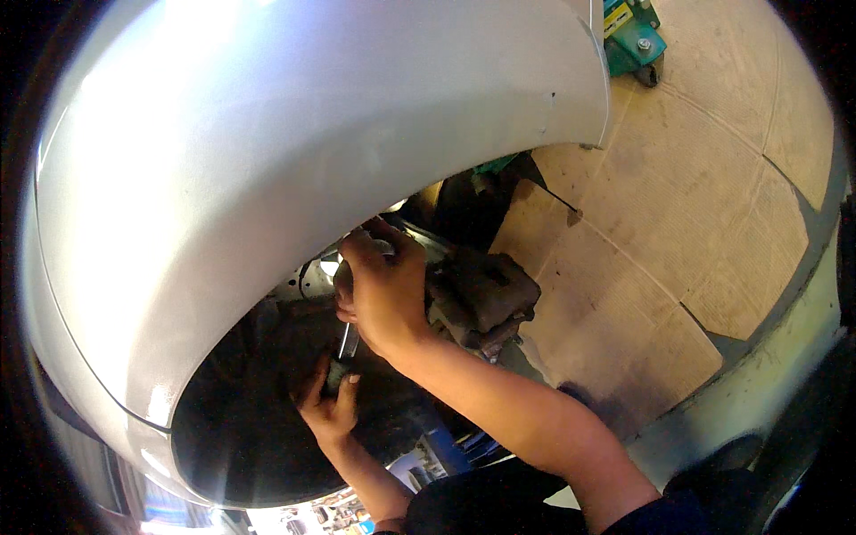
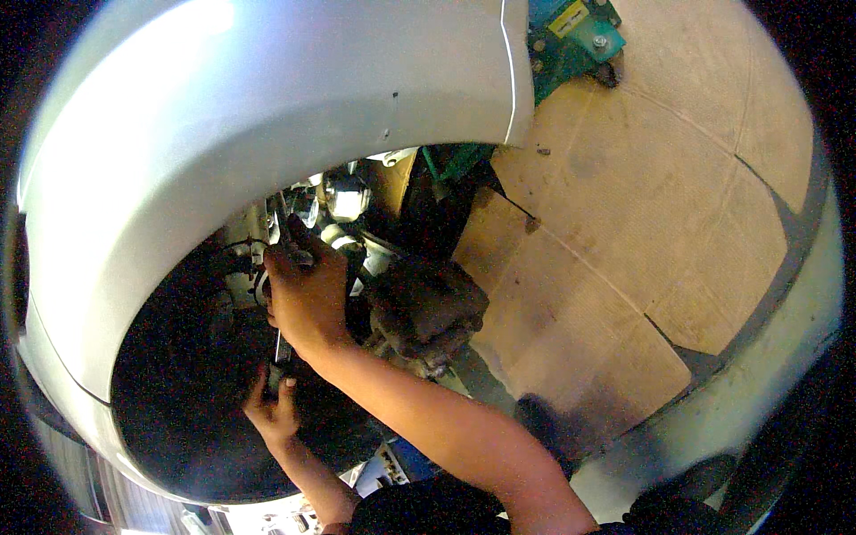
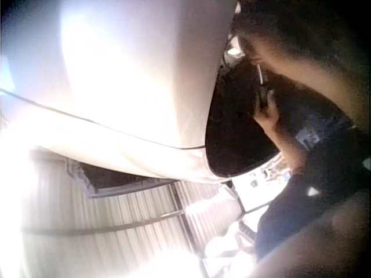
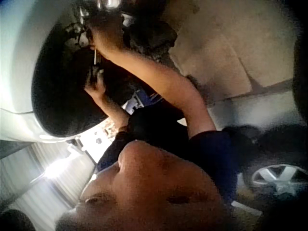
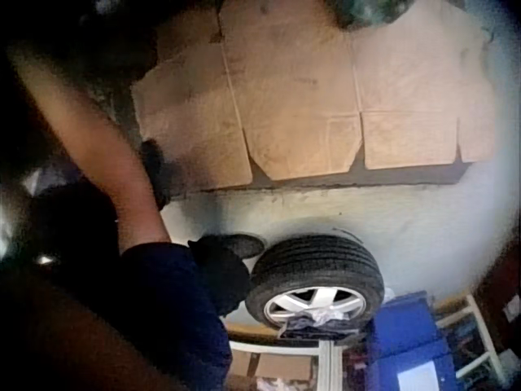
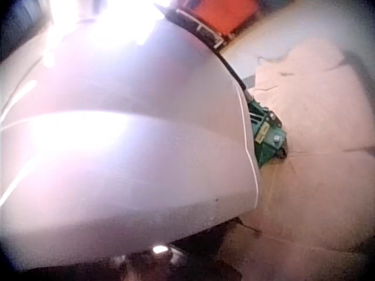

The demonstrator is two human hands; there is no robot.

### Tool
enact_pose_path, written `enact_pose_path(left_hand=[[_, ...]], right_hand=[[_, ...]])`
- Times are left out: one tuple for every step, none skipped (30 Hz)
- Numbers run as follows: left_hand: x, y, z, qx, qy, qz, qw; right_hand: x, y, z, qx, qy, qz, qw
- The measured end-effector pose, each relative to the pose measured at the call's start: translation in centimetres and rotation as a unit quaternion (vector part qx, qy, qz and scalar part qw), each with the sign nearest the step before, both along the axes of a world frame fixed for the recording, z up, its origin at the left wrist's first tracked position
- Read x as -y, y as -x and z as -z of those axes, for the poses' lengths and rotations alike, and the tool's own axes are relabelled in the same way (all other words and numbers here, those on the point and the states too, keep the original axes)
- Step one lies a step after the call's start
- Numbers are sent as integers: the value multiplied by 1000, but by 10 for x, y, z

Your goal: The person installs a serpentine belt onto the engine pulleys of a silver car. They use a ratchet to loosen and tighten the tensioner bolt to route the belt correctly around the various pulleys. The person also briefly works on the front wheel area with a ratchet before returning to the engine bay to finalize the belt installation.

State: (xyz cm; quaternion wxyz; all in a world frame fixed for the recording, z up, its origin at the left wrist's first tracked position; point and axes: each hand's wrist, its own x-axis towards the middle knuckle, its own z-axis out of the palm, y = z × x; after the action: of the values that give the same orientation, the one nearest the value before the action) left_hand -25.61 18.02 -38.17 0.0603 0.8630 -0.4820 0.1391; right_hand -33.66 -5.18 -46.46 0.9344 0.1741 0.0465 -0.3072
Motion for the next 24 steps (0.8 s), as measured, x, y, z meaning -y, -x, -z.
enact_pose_path(left_hand=[[2, 3, 0, 6, -4, -2, 1000], [7, 6, 0, 7, 1, -3, 1000], [13, 11, 0, 8, 7, -4, 1000], [17, 15, 0, 9, 12, -5, 1000], [16, 14, 0, 5, 17, -6, 1000], [14, 12, 0, 0, 21, -6, 1000], [14, 12, 0, -4, 26, -7, 1000], [14, 13, -1, 2, 19, -12, 1000], [15, 15, -2, 9, 11, -18, 1000], [16, 17, -4, 16, 4, -23, 1000], [18, 19, -6, 22, -3, -14, 1000], [20, 21, -8, 28, -10, -6, 1000], [22, 21, -10, 34, -17, 3, 999], [22, 20, -11, 31, -20, 2, 999], [22, 19, -12, 28, -22, 1, 999], [21, 18, -13, 24, -25, 0, 999], [18, 14, -11, 20, -17, -2, 1000], [12, 9, -6, 16, -9, -5, 1000], [9, 9, -6, 17, 6, -10, 1000], [7, 9, -7, 23, -7, -12, 1000], [7, 9, -8, 29, -19, -16, 999], [10, 11, -8, 33, -28, -18, 999], [13, 14, -8, -5, -16, -38, 999], [16, 18, -8, -43, -3, -58, 997]], right_hand=[[-1, 1, 0, -9, 0, 0, 1000], [-1, 1, -1, -18, 0, 0, 1000], [-1, 2, -2, -26, -1, 1, 1000], [-1, 2, -2, -27, -2, 2, 1000], [0, 2, -3, -28, -2, 3, 1000], [0, 3, -3, -29, -3, 4, 1000], [0, 2, -3, -25, -4, 5, 1000], [-1, 1, -2, -22, -5, 6, 1000], [-2, 1, -2, -18, -6, 6, 1000], [-2, 1, -3, -24, -10, 9, 1000], [-2, 1, -4, -29, -14, 11, 999], [-2, 1, -4, -34, -17, 13, 999], [-2, 0, -5, -26, -26, 12, 999], [-2, 0, -5, -19, -34, 11, 999], [-3, -1, -5, -12, -42, 8, 999], [-4, -4, -5, -16, -38, 6, 999], [-4, -7, -3, -22, -33, 3, 999], [-5, -8, -1, -29, -28, -1, 999], [-4, -6, -6, -44, -49, -12, 998], [-2, -1, -12, -61, -69, -25, 995], [-2, 1, -16, -79, -88, -37, 992], [-2, 0, -16, -75, -83, -32, 993], [-2, -3, -13, -73, -77, -30, 994], [-3, -3, -12, -70, -70, -29, 995]])
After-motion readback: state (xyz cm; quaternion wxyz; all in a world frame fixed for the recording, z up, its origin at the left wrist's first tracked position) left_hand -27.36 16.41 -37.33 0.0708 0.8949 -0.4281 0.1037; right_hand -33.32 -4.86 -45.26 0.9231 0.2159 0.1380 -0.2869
